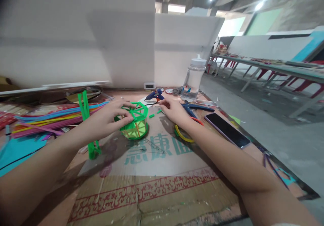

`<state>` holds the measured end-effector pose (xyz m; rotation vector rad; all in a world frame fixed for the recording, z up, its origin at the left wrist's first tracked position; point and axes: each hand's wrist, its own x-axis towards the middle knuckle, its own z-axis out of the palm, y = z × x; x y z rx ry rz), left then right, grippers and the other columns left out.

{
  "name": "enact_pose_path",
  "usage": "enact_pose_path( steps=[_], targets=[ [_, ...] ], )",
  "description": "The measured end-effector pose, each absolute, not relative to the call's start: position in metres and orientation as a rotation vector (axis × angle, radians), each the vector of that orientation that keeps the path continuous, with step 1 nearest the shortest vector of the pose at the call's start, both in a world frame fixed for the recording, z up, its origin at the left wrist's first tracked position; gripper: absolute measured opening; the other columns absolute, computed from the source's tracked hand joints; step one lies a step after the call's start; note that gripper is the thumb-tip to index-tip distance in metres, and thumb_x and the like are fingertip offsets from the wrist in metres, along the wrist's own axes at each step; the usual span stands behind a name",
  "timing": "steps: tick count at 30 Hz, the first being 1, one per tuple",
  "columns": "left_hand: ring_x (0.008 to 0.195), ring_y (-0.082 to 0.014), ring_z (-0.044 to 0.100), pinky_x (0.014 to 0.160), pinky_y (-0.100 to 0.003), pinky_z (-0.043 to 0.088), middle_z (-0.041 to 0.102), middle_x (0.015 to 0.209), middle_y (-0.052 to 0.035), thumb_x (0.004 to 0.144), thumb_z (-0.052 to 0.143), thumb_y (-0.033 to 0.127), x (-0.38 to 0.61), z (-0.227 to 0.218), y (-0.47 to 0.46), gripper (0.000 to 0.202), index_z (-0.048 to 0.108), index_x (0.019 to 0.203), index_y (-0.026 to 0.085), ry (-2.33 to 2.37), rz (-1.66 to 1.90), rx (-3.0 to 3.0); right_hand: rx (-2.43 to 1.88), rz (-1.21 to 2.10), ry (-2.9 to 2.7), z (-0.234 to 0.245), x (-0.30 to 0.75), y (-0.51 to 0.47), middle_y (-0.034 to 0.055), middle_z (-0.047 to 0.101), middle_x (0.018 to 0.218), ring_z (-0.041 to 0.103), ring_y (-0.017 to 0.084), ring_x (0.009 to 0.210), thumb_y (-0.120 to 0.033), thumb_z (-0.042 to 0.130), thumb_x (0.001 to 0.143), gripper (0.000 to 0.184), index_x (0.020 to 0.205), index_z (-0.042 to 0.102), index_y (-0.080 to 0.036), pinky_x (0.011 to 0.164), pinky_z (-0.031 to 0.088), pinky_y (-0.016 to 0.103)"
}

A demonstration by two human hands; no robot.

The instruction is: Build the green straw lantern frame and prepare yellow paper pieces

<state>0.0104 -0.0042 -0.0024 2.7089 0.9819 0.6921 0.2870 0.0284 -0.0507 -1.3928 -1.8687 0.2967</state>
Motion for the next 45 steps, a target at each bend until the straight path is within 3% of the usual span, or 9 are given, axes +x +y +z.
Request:
enact_pose_path(
  steps=[6,9,14,19,22,28,32,37,45],
  targets=[
    [0.124,-0.0284,0.056,0.108,-0.050,0.042,0.066,0.129,-0.0101,0.099,0.045,0.040,0.009,0.003,-0.006,0.041,0.075,0.079,0.021,0.992,0.648,2.731,-1.596,0.129,-2.250,-0.062,0.294,0.033,0.0104,0.072,0.106,0.064,0.020,0.088,-0.019,0.061,0.093,0.032,0.123,0.071,-0.017,0.078,0.044,0.029],
    [0.129,-0.0296,0.054,0.111,-0.052,0.040,0.062,0.137,-0.0107,0.099,0.044,0.042,0.005,0.006,-0.006,0.041,0.077,0.089,0.021,1.017,0.646,2.745,-1.617,0.032,-2.335,-0.066,0.296,0.034,0.0118,0.069,0.116,0.065,0.023,0.099,-0.020,0.061,0.094,0.037,0.130,0.069,-0.021,0.083,0.045,0.029],
    [0.129,-0.0305,0.052,0.110,-0.053,0.040,0.061,0.137,-0.0101,0.097,0.049,0.047,0.001,0.006,-0.003,0.040,0.077,0.082,0.022,1.017,0.584,2.755,-1.598,-0.029,-2.410,-0.066,0.295,0.039,0.0134,0.066,0.121,0.064,0.026,0.106,-0.017,0.057,0.095,0.045,0.138,0.063,-0.025,0.088,0.045,0.031],
    [0.126,-0.0295,0.054,0.107,-0.053,0.042,0.064,0.130,-0.0106,0.098,0.050,0.044,0.004,0.002,-0.003,0.041,0.072,0.072,0.020,1.000,0.624,2.727,-1.624,-0.034,-2.452,-0.065,0.285,0.055,0.0146,0.067,0.111,0.064,0.026,0.095,-0.014,0.061,0.088,0.028,0.110,0.077,-0.019,0.080,0.043,0.030],
    [0.122,-0.0290,0.057,0.105,-0.051,0.044,0.066,0.126,-0.0093,0.097,0.052,0.044,0.008,0.000,-0.004,0.039,0.072,0.072,0.021,1.014,0.680,2.704,-1.610,-0.034,-2.424,-0.067,0.282,0.063,0.0148,0.067,0.111,0.063,0.024,0.093,-0.014,0.061,0.088,0.016,0.091,0.076,-0.016,0.077,0.042,0.030],
    [0.122,-0.0274,0.060,0.107,-0.047,0.045,0.067,0.131,-0.0084,0.097,0.053,0.042,0.005,0.008,-0.009,0.030,0.076,0.099,0.022,1.046,0.880,2.580,-1.596,-0.014,-2.246,-0.064,0.281,0.056,0.0131,0.071,0.100,0.063,0.023,0.087,-0.016,0.055,0.091,0.015,0.099,0.067,-0.015,0.073,0.041,0.029],
    [0.108,-0.0247,0.066,0.099,-0.042,0.049,0.071,0.119,-0.0071,0.096,0.054,0.045,-0.004,0.013,-0.005,0.032,0.074,0.089,0.020,1.152,0.968,2.502,-1.495,0.161,-2.107,-0.052,0.276,0.036,0.0039,0.070,0.076,0.063,0.017,0.067,-0.020,0.045,0.097,0.014,0.101,0.059,-0.017,0.066,0.043,0.027],
    [0.095,-0.0224,0.066,0.086,-0.037,0.049,0.071,0.097,-0.0052,0.098,0.050,0.047,-0.005,0.013,-0.006,0.041,0.064,0.071,0.019,1.145,0.977,2.532,-1.206,0.668,-1.801,-0.031,0.263,-0.001,-0.0008,0.066,0.065,0.062,0.014,0.055,-0.027,0.051,0.095,0.011,0.087,0.050,-0.021,0.056,0.048,0.026],
    [0.097,-0.0205,0.066,0.088,-0.036,0.049,0.074,0.096,-0.0032,0.097,0.060,0.033,0.016,0.021,-0.044,0.017,0.074,0.092,0.024,0.891,1.116,2.789,-1.003,0.947,-1.773,-0.005,0.247,-0.054,-0.0001,0.067,0.065,0.060,0.011,0.054,-0.042,0.062,0.093,0.026,0.083,0.055,-0.020,0.054,0.051,0.025]
  ],
)
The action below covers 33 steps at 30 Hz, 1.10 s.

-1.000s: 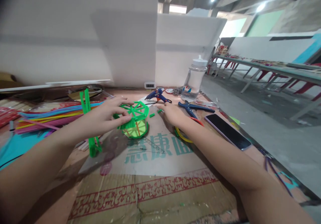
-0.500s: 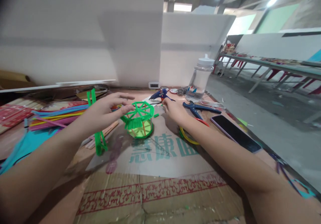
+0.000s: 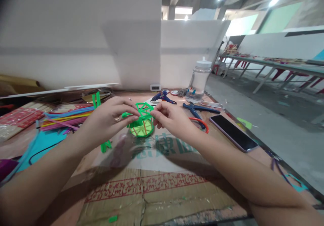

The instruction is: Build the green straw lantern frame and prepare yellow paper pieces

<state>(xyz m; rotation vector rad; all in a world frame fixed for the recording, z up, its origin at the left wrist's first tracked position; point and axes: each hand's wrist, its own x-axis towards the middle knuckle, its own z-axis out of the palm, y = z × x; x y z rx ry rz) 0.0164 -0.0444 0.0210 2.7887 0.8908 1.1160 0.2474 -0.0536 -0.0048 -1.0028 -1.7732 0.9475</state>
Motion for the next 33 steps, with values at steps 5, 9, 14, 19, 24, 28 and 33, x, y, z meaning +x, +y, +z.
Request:
enact_pose_path(
  steps=[5,9,14,19,24,28,33],
  targets=[
    [0.098,-0.0206,0.065,0.086,-0.036,0.050,0.073,0.103,-0.0054,0.097,0.060,0.028,0.022,0.014,-0.048,0.015,0.073,0.104,0.023,0.894,1.156,2.880,-0.947,1.142,-1.744,-0.002,0.240,-0.059,-0.0013,0.068,0.063,0.060,0.010,0.051,-0.046,0.064,0.092,0.029,0.081,0.053,-0.021,0.050,0.051,0.024],
    [0.105,-0.0216,0.063,0.090,-0.038,0.050,0.071,0.112,-0.0077,0.097,0.061,0.025,0.025,0.008,-0.046,0.021,0.069,0.117,0.022,0.856,1.213,2.918,-0.923,1.246,-1.732,-0.004,0.238,-0.058,-0.0015,0.069,0.063,0.061,0.009,0.049,-0.044,0.064,0.092,0.029,0.079,0.053,-0.020,0.048,0.050,0.022],
    [0.103,-0.0222,0.063,0.091,-0.041,0.049,0.071,0.105,-0.0063,0.097,0.060,0.026,0.029,0.006,-0.049,0.011,0.071,0.096,0.023,0.853,1.238,2.928,-0.913,1.348,-1.742,-0.005,0.235,-0.061,-0.0020,0.069,0.063,0.063,0.010,0.051,-0.043,0.065,0.092,0.029,0.080,0.054,-0.019,0.050,0.051,0.022],
    [0.097,-0.0215,0.062,0.086,-0.039,0.047,0.070,0.098,-0.0054,0.096,0.061,0.022,0.027,0.007,-0.048,0.010,0.069,0.089,0.021,0.860,1.176,2.964,-0.901,1.298,-1.759,-0.003,0.236,-0.061,-0.0018,0.068,0.064,0.062,0.010,0.052,-0.043,0.066,0.091,0.027,0.082,0.058,-0.019,0.052,0.052,0.023],
    [0.095,-0.0212,0.061,0.085,-0.037,0.045,0.069,0.097,-0.0049,0.094,0.064,0.021,0.024,0.007,-0.044,0.007,0.068,0.089,0.020,0.884,1.163,2.979,-0.963,1.175,-1.807,0.004,0.241,-0.061,-0.0017,0.067,0.067,0.061,0.010,0.055,-0.029,0.069,0.085,0.012,0.080,0.063,-0.019,0.054,0.051,0.023],
    [0.094,-0.0221,0.061,0.084,-0.037,0.045,0.069,0.097,-0.0063,0.095,0.063,0.022,0.025,0.006,-0.044,0.010,0.068,0.087,0.018,0.874,1.182,3.014,-0.994,1.056,-1.885,0.004,0.243,-0.061,-0.0015,0.065,0.068,0.060,0.010,0.059,-0.024,0.065,0.084,0.006,0.081,0.065,-0.019,0.057,0.051,0.024],
    [0.096,-0.0230,0.060,0.085,-0.038,0.045,0.069,0.097,-0.0068,0.095,0.062,0.022,0.025,0.004,-0.045,0.011,0.068,0.088,0.018,0.879,1.164,3.025,-1.054,0.864,-2.032,-0.001,0.244,-0.060,-0.0011,0.066,0.070,0.061,0.012,0.062,-0.025,0.063,0.087,0.008,0.083,0.067,-0.019,0.058,0.048,0.025]
  ],
)
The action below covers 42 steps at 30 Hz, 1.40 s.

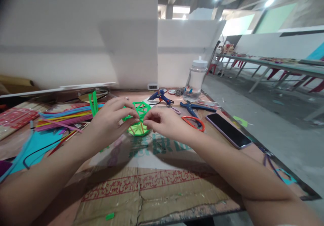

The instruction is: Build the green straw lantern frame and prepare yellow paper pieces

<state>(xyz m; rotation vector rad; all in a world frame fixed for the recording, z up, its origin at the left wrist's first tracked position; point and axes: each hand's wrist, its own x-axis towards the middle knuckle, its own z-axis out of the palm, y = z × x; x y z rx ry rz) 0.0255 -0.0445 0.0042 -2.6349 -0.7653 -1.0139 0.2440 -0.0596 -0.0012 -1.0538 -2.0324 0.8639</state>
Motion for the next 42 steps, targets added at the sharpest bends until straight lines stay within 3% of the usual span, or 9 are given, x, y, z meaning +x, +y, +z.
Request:
enact_pose_path(
  steps=[5,11,18,27,33,42],
  targets=[
    [0.098,-0.0237,0.060,0.089,-0.040,0.044,0.068,0.099,-0.0074,0.097,0.060,0.034,0.020,0.012,-0.047,0.021,0.066,0.086,0.018,-0.845,-1.018,-2.655,-1.073,0.925,-1.966,-0.002,0.242,-0.057,-0.0011,0.065,0.067,0.060,0.011,0.058,-0.022,0.059,0.089,0.012,0.078,0.061,-0.019,0.055,0.047,0.024],
    [0.096,-0.0255,0.061,0.088,-0.041,0.045,0.068,0.094,-0.0091,0.102,0.045,0.036,0.009,0.026,-0.043,0.039,0.065,0.074,0.018,-1.033,-0.996,-2.661,-1.023,1.098,-1.770,-0.010,0.242,-0.049,-0.0020,0.064,0.064,0.059,0.010,0.054,-0.029,0.060,0.091,0.016,0.079,0.055,-0.020,0.052,0.047,0.023],
    [0.105,-0.0244,0.062,0.095,-0.041,0.047,0.071,0.109,-0.0074,0.095,0.061,0.033,0.005,0.013,-0.026,0.018,0.073,0.093,0.019,-1.065,-0.993,-2.753,-1.088,1.222,-1.696,-0.024,0.233,-0.047,-0.0028,0.064,0.061,0.058,0.010,0.049,-0.028,0.059,0.092,0.014,0.080,0.056,-0.020,0.049,0.046,0.023],
    [0.117,-0.0291,0.060,0.102,-0.047,0.045,0.069,0.123,-0.0120,0.097,0.057,0.029,0.012,-0.002,-0.015,0.024,0.077,0.094,0.017,-1.030,-0.880,-2.801,-1.121,1.291,-1.540,-0.038,0.213,-0.052,-0.0040,0.062,0.057,0.054,0.008,0.045,-0.025,0.057,0.093,0.019,0.075,0.055,-0.020,0.048,0.045,0.022],
    [0.116,-0.0286,0.061,0.100,-0.046,0.047,0.070,0.120,-0.0113,0.097,0.056,0.031,0.014,-0.005,-0.012,0.028,0.077,0.083,0.018,-1.066,-0.868,-2.829,-1.105,1.320,-1.465,-0.041,0.212,-0.051,-0.0030,0.064,0.057,0.057,0.009,0.044,-0.033,0.061,0.091,0.022,0.073,0.055,-0.020,0.047,0.047,0.022],
    [0.115,-0.0289,0.061,0.101,-0.048,0.045,0.070,0.118,-0.0118,0.097,0.054,0.038,0.015,-0.012,-0.007,0.034,0.077,0.080,0.018,-1.120,-1.004,-2.893,-1.085,1.380,-1.435,-0.048,0.209,-0.050,-0.0036,0.063,0.055,0.057,0.008,0.043,-0.038,0.067,0.087,0.026,0.073,0.055,-0.020,0.045,0.048,0.020]
  ],
)
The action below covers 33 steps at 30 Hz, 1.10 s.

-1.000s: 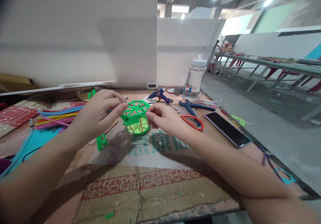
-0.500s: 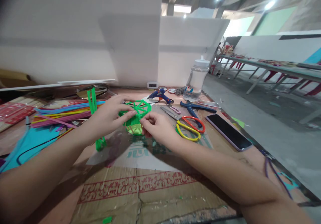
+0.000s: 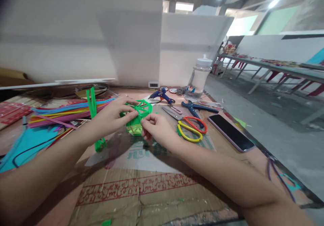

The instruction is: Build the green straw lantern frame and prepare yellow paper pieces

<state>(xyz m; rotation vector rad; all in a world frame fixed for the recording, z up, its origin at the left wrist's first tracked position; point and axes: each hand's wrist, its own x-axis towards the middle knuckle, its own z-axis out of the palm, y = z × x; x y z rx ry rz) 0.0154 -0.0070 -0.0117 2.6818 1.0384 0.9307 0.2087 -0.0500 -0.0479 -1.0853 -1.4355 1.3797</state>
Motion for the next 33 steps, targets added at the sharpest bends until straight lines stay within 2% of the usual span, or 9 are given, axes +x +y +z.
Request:
enact_pose_path(
  steps=[5,14,19,24,33],
  targets=[
    [0.112,-0.0280,0.062,0.099,-0.047,0.046,0.071,0.116,-0.0104,0.096,0.055,0.043,0.0171,-0.0113,-0.0073,0.036,0.075,0.076,0.020,1.036,0.950,2.674,-1.068,1.397,-1.409,-0.0474,0.2091,-0.0498,-0.0031,0.064,0.055,0.058,0.009,0.043,-0.041,0.067,0.087,0.028,0.073,0.055,-0.020,0.045,0.049,0.021],
    [0.109,-0.0275,0.063,0.097,-0.045,0.046,0.071,0.112,-0.0096,0.094,0.057,0.038,0.0212,-0.0072,-0.0113,0.034,0.074,0.071,0.019,1.063,0.920,2.676,-1.065,1.378,-1.409,-0.0548,0.2100,-0.0482,-0.0039,0.063,0.056,0.058,0.009,0.044,-0.045,0.068,0.086,0.029,0.076,0.058,-0.020,0.045,0.048,0.021],
    [0.108,-0.0258,0.063,0.098,-0.045,0.046,0.072,0.112,-0.0072,0.095,0.056,0.041,0.0203,-0.0066,-0.0116,0.035,0.073,0.071,0.022,1.071,0.904,2.670,-1.027,1.350,-1.424,-0.0526,0.2130,-0.0502,-0.0018,0.064,0.059,0.058,0.010,0.046,-0.050,0.066,0.087,0.034,0.074,0.060,-0.019,0.047,0.049,0.023],
    [0.108,-0.0262,0.064,0.098,-0.046,0.047,0.072,0.112,-0.0075,0.095,0.056,0.041,0.0203,-0.0076,-0.0113,0.035,0.074,0.071,0.022,1.084,0.911,2.662,-1.076,1.375,-1.402,-0.0509,0.2112,-0.0510,-0.0032,0.063,0.057,0.057,0.009,0.046,-0.045,0.073,0.082,0.029,0.073,0.061,-0.020,0.047,0.049,0.022],
    [0.108,-0.0266,0.064,0.097,-0.046,0.047,0.074,0.113,-0.0086,0.095,0.052,0.040,0.0205,-0.0086,-0.0103,0.037,0.075,0.074,0.021,1.048,0.912,2.637,-1.089,1.447,-1.329,-0.0520,0.2098,-0.0496,-0.0022,0.063,0.056,0.057,0.009,0.044,-0.040,0.071,0.085,0.028,0.071,0.059,-0.019,0.046,0.048,0.023]
  ],
)
